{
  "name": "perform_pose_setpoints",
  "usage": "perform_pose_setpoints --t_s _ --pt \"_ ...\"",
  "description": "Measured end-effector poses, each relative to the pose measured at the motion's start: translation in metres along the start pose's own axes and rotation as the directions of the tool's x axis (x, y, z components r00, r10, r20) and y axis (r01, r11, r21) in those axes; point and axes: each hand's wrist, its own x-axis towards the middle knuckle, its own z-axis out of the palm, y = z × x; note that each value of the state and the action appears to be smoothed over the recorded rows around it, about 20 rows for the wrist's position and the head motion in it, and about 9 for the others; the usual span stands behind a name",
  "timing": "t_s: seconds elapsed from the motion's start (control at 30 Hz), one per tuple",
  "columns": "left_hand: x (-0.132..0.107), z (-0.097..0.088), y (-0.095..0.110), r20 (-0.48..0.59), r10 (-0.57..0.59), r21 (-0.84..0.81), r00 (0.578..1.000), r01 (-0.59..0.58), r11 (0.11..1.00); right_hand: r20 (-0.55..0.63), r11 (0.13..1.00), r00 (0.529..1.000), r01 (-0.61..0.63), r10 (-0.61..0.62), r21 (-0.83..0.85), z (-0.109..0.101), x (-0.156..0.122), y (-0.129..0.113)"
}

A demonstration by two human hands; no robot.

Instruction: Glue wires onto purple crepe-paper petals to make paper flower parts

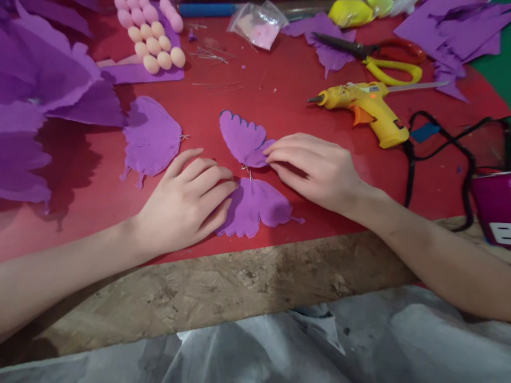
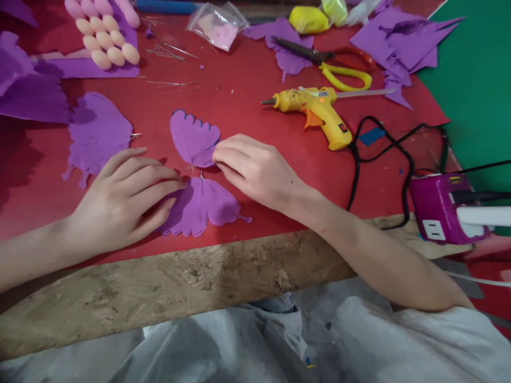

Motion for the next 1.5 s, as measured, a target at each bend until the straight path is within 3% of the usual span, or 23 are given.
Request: perform_pose_setpoints --t_s 0.27,0.4,0.57,1.23,1.5 --pt "0.003 0.001 0.002 -0.049 0.006 0.093 0.999 -0.001 0.996 0.125 0.997 0.992 -0.031 0.023 0.068 -0.012 -0.002 0.008" --pt "0.001 0.004 0.002 0.007 -0.004 0.019 1.0 0.004 1.0 0.14 0.998 0.99 -0.035 0.027 0.057 -0.011 -0.005 0.004" --pt "-0.001 0.005 0.001 0.098 -0.04 -0.051 0.994 0.045 0.998 0.116 0.999 0.992 -0.042 0.037 0.034 -0.001 -0.015 -0.004" --pt "0.005 0.003 0.002 0.096 0.005 -0.034 0.995 -0.002 0.999 0.044 0.998 0.998 0.036 -0.034 -0.058 0.0 -0.016 -0.003" --pt "0.006 0.006 0.003 0.046 0.007 -0.032 0.999 -0.006 0.999 0.034 0.995 0.998 0.052 -0.049 -0.086 0.0 -0.017 -0.001"
